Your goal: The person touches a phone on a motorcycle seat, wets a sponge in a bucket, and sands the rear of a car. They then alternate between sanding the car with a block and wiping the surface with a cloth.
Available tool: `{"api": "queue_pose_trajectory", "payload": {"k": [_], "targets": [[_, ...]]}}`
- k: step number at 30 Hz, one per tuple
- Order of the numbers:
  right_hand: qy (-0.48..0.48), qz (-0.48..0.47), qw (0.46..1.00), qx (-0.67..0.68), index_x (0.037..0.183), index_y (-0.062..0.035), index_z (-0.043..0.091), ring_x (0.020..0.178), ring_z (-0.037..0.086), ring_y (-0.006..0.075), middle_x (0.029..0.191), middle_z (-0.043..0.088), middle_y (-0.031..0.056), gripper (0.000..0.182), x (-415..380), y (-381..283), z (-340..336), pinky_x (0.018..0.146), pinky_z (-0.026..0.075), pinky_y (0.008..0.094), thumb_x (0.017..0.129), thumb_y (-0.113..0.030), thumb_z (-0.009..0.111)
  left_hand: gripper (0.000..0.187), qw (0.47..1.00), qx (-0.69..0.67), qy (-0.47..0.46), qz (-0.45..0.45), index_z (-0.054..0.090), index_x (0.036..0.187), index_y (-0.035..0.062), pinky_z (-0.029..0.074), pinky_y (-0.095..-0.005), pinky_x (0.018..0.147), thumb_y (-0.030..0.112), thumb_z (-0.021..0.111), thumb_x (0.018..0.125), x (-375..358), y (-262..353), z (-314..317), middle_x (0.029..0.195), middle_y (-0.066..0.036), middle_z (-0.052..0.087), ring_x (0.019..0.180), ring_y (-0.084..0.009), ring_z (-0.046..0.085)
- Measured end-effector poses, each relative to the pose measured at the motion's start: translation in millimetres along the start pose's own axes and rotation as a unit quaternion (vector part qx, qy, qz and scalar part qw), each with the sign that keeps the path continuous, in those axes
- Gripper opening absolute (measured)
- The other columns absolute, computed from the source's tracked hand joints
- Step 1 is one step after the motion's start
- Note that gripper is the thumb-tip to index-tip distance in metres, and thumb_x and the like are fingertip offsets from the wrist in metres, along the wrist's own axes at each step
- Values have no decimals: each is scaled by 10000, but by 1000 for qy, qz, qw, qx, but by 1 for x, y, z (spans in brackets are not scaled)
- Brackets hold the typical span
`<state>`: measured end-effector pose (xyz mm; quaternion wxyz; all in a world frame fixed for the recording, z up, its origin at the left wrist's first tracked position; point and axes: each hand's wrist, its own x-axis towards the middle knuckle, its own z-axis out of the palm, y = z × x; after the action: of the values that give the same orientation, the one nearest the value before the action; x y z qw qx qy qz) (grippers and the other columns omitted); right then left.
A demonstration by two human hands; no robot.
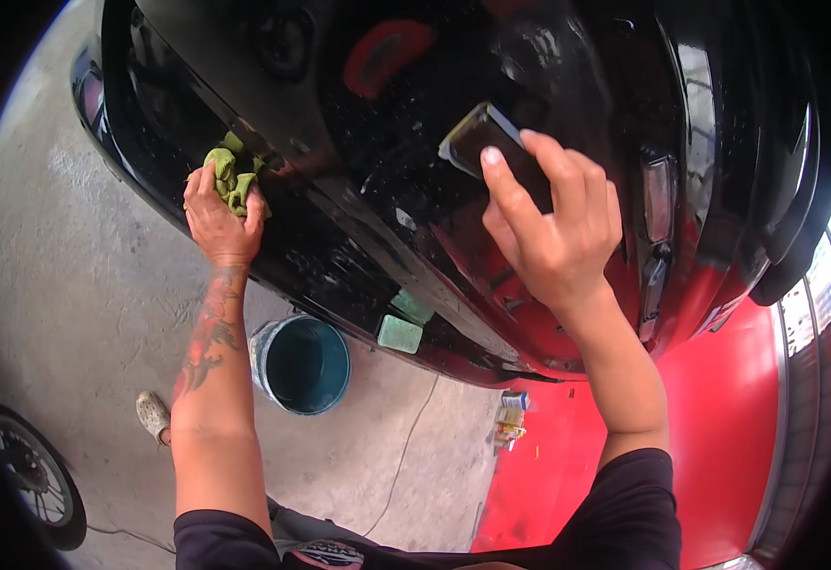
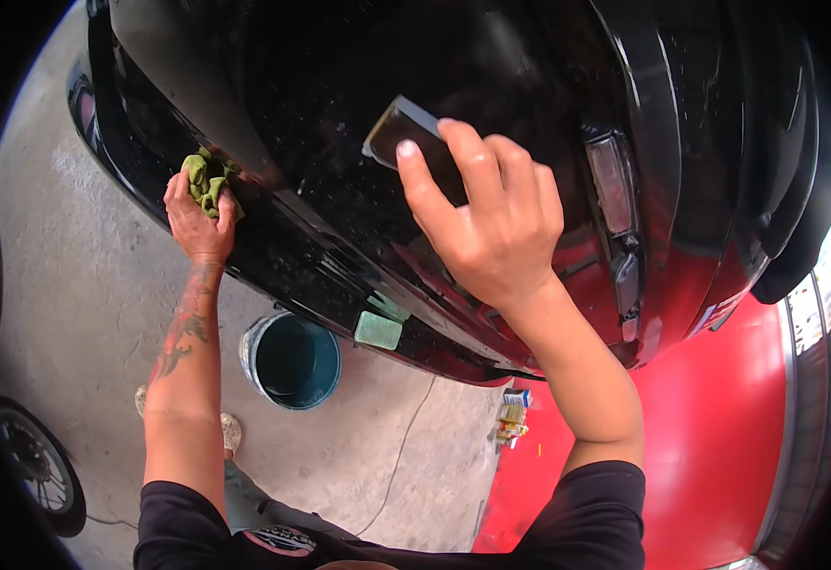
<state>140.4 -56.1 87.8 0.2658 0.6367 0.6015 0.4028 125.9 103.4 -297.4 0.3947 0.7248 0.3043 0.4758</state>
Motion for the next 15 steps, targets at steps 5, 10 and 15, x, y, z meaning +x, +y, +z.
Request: {"api": "queue_pose_trajectory", "payload": {"k": [5, 10, 15], "targets": [[34, 31, 999, 22, 1158, -199, 751, 841, 628, 247, 1152, 665, 85, 479, 25, 7, 7, 588, 454, 329, 692, -121, 824, 674, 1000, 6, 2, -5, 496, 1454, 85, 412, -480, 1135, 294, 754, 868, 1, 1, -1, 1414, -179, 557, 1328, -379, 528], [28, 78, 996, 23, 1220, -180, 741, 860, 624, 246, 1159, 663, 90, 569, 25, -1, 11, 614, 499, 333, 672, -138, 887, 674, 1000, 6, -5, -7, 495, 1455, 85, 410, -481, 1138, 296, 751, 868, 0, 2, -2, 1422, -179, 551, 1339, -377, 520], [0, 73, 997, 24, 1195, -170, 751, 868, 623, 252, 1158, 660, 91, 504, 29, -2, 4, 635, 497, 337, 714, -192, 896, 676, 1000, 9, -7, -10, 493, 1459, 84, 405, -482, 1144, 297, 747, 869, 1, 3, -2, 1427, -179, 547, 1348, -377, 515]]}}
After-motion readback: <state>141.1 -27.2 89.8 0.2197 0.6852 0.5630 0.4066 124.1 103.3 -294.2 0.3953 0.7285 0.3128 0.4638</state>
